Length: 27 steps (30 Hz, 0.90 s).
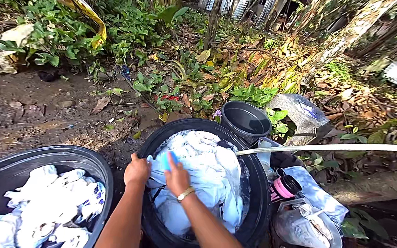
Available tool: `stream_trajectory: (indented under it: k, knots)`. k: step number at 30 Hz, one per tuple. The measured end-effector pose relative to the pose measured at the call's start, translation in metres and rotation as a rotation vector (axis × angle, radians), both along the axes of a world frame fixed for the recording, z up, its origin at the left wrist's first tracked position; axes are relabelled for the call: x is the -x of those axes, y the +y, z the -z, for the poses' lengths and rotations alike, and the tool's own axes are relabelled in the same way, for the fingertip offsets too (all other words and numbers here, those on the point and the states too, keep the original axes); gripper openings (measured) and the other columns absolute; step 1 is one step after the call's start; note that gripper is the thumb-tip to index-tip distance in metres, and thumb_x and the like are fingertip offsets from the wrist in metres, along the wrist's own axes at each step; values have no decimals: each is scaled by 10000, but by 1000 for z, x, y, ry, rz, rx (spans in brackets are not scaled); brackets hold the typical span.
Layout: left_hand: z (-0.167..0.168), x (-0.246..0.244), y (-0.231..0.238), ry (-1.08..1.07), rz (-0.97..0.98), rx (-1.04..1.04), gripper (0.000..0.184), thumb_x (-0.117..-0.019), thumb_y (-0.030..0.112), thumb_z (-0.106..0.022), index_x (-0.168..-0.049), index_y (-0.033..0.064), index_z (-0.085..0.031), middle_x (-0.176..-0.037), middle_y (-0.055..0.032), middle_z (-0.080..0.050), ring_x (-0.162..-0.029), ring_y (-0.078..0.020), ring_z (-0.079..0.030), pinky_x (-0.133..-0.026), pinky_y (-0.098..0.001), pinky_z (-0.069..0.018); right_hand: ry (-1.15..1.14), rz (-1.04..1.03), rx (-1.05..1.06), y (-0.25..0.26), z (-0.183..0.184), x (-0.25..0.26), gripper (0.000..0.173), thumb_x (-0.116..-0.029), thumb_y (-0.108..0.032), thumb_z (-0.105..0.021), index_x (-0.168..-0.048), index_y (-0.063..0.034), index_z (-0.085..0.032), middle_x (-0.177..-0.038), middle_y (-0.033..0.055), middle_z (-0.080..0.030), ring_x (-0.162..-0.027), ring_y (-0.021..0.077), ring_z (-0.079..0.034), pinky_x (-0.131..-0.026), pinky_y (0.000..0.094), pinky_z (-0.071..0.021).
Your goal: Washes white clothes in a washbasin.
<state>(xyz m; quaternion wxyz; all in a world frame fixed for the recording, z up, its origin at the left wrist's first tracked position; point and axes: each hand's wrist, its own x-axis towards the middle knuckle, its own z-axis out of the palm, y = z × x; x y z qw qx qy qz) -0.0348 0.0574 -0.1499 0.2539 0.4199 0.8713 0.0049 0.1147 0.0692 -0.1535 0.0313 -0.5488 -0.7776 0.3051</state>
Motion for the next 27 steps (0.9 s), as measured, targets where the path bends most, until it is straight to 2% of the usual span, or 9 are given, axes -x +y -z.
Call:
stream_trajectory:
  k: [3,8,10,12,14,17,19,25,27]
  knots:
    - [-2,1,-2,-3,3,6,371,-1073,303,-504,-1254,32,-680,-1602,-219,-369,-1225,-436,-618,-976,-580,-535,-113,-99,75,9,18,11,709,-1039,-219,-548,-1656,-327,-216,-1375,268,-594,-1067,431,-691,-883,594,-560]
    - [-3,0,-1,-24,4,13,386,-1074,329,-501,-1249,34,-680,-1606,-221,-360,-1230,-438,-613,-980,-579,-532,-327,309,81,74,51,-131,743,-1043,-266,-550,-1670,-252,-152,-1397,287,-584,-1193,464,-638,-987,619,-509]
    - [-3,0,-1,-33,-3,6,403,-1074,358,-503,-1239,39,-686,-1598,-224,-368,-1229,-431,-615,-981,-579,-531,-370,441,109,83,46,-152,769,-1039,-247,-554,-1673,-261,-119,-1414,274,-574,-1228,437,-625,-1020,582,-500]
    - [-2,0,-2,-23,-3,1,399,-1076,356,-499,-1231,42,-690,-1590,-220,-381,-1228,-427,-618,-981,-573,-533,-342,452,81,75,31,-131,749,-1037,-198,-538,-1671,-229,-142,-1396,273,-587,-1205,427,-642,-1004,563,-516]
    - [-1,-1,-1,-8,-1,-4,385,-1076,334,-501,-1226,34,-690,-1588,-225,-386,-1224,-432,-620,-977,-576,-536,-215,289,41,50,8,-79,698,-1049,-196,-523,-1664,-213,-194,-1382,282,-591,-1147,442,-663,-959,574,-537]
    - [1,-2,-2,-3,7,11,378,-1077,320,-494,-1234,33,-685,-1593,-226,-378,-1228,-432,-619,-978,-577,-536,-97,-46,74,8,-4,2,690,-1040,-216,-539,-1652,-323,-239,-1362,258,-604,-1076,416,-690,-899,575,-560]
    - [-1,0,-1,3,3,6,369,-1073,307,-495,-1231,36,-689,-1598,-222,-374,-1222,-433,-621,-973,-583,-535,-151,-134,107,10,8,14,723,-1031,-200,-550,-1654,-347,-213,-1368,258,-598,-1105,428,-675,-912,593,-548]
    - [-2,0,0,-23,6,13,392,-1071,345,-510,-1241,40,-688,-1610,-223,-354,-1236,-434,-612,-983,-578,-532,-336,325,111,88,49,-137,751,-1036,-260,-559,-1670,-244,-157,-1387,274,-602,-1232,452,-622,-1016,614,-493]
    - [-2,1,-1,-32,-1,3,400,-1069,364,-518,-1236,45,-692,-1608,-218,-358,-1237,-431,-611,-986,-576,-531,-398,413,117,92,44,-147,757,-1033,-228,-552,-1671,-248,-146,-1387,262,-603,-1244,430,-620,-1024,591,-494]
